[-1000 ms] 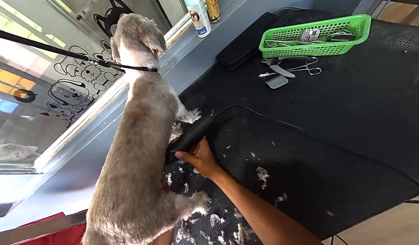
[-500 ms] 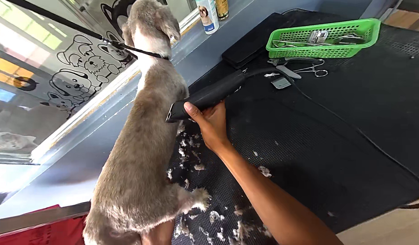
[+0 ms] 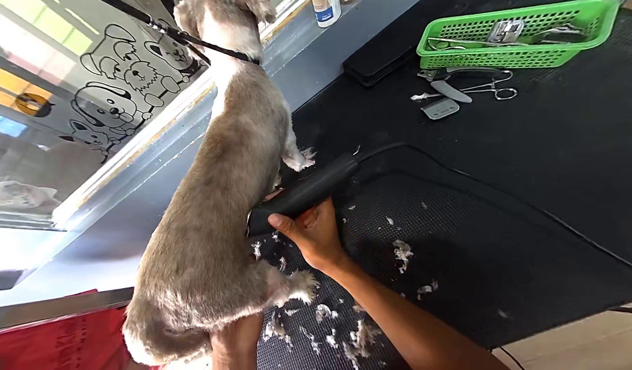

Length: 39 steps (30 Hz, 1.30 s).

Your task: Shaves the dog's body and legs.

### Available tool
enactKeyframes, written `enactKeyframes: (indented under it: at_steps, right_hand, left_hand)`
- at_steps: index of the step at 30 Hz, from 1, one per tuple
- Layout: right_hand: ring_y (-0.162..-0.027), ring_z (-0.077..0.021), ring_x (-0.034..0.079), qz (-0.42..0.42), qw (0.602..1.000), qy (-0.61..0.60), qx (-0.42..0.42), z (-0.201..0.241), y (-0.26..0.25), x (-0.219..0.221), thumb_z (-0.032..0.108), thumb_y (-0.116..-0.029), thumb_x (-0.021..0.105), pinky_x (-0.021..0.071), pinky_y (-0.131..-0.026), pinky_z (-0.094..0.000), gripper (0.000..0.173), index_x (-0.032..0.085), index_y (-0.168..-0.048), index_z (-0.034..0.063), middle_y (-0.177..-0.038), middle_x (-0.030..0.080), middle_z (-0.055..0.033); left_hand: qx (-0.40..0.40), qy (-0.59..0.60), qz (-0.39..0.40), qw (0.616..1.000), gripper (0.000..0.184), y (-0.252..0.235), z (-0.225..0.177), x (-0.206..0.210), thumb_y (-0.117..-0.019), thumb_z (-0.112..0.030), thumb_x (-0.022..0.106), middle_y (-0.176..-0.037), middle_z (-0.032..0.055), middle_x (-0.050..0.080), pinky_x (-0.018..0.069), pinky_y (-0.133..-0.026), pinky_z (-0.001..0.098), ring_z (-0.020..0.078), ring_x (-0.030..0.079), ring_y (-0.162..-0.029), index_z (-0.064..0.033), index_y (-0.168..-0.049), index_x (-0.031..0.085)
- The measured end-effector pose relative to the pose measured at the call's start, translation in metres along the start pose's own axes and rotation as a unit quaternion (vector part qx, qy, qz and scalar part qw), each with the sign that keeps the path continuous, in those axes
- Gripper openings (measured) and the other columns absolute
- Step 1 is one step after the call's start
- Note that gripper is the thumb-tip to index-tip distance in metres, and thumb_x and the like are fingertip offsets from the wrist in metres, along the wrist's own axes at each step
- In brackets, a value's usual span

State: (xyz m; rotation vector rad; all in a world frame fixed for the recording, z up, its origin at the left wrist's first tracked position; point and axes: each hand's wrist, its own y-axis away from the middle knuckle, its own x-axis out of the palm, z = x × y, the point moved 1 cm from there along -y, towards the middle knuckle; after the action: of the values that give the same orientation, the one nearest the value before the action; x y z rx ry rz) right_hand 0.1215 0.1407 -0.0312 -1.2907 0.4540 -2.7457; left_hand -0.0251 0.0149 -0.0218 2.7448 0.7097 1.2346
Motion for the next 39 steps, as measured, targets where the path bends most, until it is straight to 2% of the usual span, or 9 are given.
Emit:
enactKeyframes:
  at_steps: [5,11,14,16,22,25,29,33,39]
  right_hand:
    - [-0.113,-0.0265,0.068,0.0,0.997,-0.035,-0.062,0.015,-0.013,-0.001,-0.01,-0.0864,0.073,0.0603,-0.095,-0.0391,0.054,0.044,-0.131,0.0013,-0.125,0.064,-0.0161]
    - [-0.115,-0.0296,0.068,0.031,0.992,0.049,-0.108,0.005,0.006,0.003,0.0,-0.0777,0.086,0.0606,-0.097,-0.047,0.062,0.052,-0.129,0.0019,-0.123,0.067,-0.0158]
    - [-0.115,-0.029,0.068,0.047,0.99,0.097,-0.092,-0.001,0.011,-0.008,-0.001,-0.0764,0.087,0.0605,-0.098,-0.0455,0.059,0.056,-0.126,-0.0012,-0.122,0.068,-0.0162]
    - [-0.117,-0.0324,0.068,0.036,0.99,0.088,-0.108,0.003,0.005,-0.015,-0.005,-0.0753,0.086,0.0595,-0.1,-0.0488,0.058,0.055,-0.125,-0.0015,-0.122,0.068,-0.0179]
    - [-0.12,-0.0365,0.065,0.052,0.975,0.037,-0.211,0.025,-0.011,-0.005,-0.003,-0.0734,0.087,0.0538,-0.106,-0.0568,0.065,0.05,-0.125,0.0059,-0.122,0.065,-0.0167]
    - [-0.121,-0.0316,0.064,0.096,0.974,0.063,-0.197,0.009,0.0,-0.003,0.0,-0.0754,0.087,0.054,-0.107,-0.0519,0.061,0.053,-0.125,0.0071,-0.121,0.066,-0.0137]
    - [-0.122,-0.0307,0.064,0.145,0.969,0.15,-0.134,-0.007,0.005,-0.029,-0.001,-0.0778,0.086,0.0533,-0.109,-0.049,0.06,0.055,-0.129,-0.0048,-0.125,0.066,-0.0183]
    - [-0.121,-0.035,0.065,0.146,0.978,0.12,-0.084,0.032,-0.015,-0.032,-0.008,-0.0753,0.083,0.0561,-0.105,-0.0511,0.059,0.051,-0.125,-0.0029,-0.124,0.067,-0.0191]
    - [-0.113,-0.0374,0.069,0.292,0.946,0.096,-0.106,0.074,-0.041,0.007,-0.001,-0.0715,0.09,0.057,-0.104,-0.0541,0.064,0.05,-0.121,-0.005,-0.114,0.071,-0.0223]
  left_hand:
    - [0.003,0.026,-0.006,1.0,0.028,0.002,0.0,0.002,-0.0937,-0.04,0.065,-0.099,0.0082,0.075,0.0597,-0.088,0.0464,0.022,0.073,-0.097,-0.0146,-0.1,0.076]
    - [0.043,0.049,-0.05,0.997,0.025,-0.004,0.006,0.013,-0.101,-0.028,0.053,-0.088,0.0062,0.073,0.0614,-0.081,0.0426,0.0191,0.072,-0.088,-0.0143,-0.091,0.071]
    - [0.037,0.048,-0.008,0.998,0.013,-0.01,0.005,0.007,-0.0955,-0.021,0.064,-0.095,0.0093,0.073,0.0593,-0.087,0.0445,0.0217,0.071,-0.094,-0.0117,-0.095,0.072]
    - [0.021,0.042,0.013,0.999,0.015,-0.012,0.005,-0.001,-0.0947,-0.025,0.066,-0.101,0.0097,0.072,0.0571,-0.092,0.0458,0.0227,0.07,-0.1,-0.0125,-0.101,0.072]
    - [0.028,0.056,-0.04,0.997,0.028,-0.003,0.009,0.009,-0.0986,-0.039,0.058,-0.094,0.007,0.074,0.0606,-0.086,0.0459,0.021,0.073,-0.094,-0.0147,-0.097,0.072]
    - [0.029,0.048,-0.041,0.998,0.03,-0.005,0.009,0.009,-0.0998,-0.041,0.055,-0.098,0.007,0.074,0.0604,-0.087,0.0471,0.0221,0.072,-0.097,-0.0151,-0.101,0.072]
    - [0.04,0.042,-0.062,0.996,0.028,-0.005,0.008,0.012,-0.1007,-0.038,0.054,-0.095,0.0074,0.073,0.0604,-0.086,0.0472,0.0217,0.072,-0.095,-0.0151,-0.099,0.07]
    - [0.038,0.038,-0.055,0.997,0.032,-0.005,0.006,0.011,-0.1003,-0.043,0.053,-0.095,0.0065,0.073,0.0592,-0.088,0.0484,0.0215,0.071,-0.096,-0.0161,-0.099,0.07]
    - [0.034,0.037,-0.042,0.998,0.021,-0.003,0.01,0.011,-0.0955,-0.035,0.063,-0.093,0.0064,0.073,0.0603,-0.085,0.0452,0.0196,0.072,-0.093,-0.0154,-0.096,0.072]
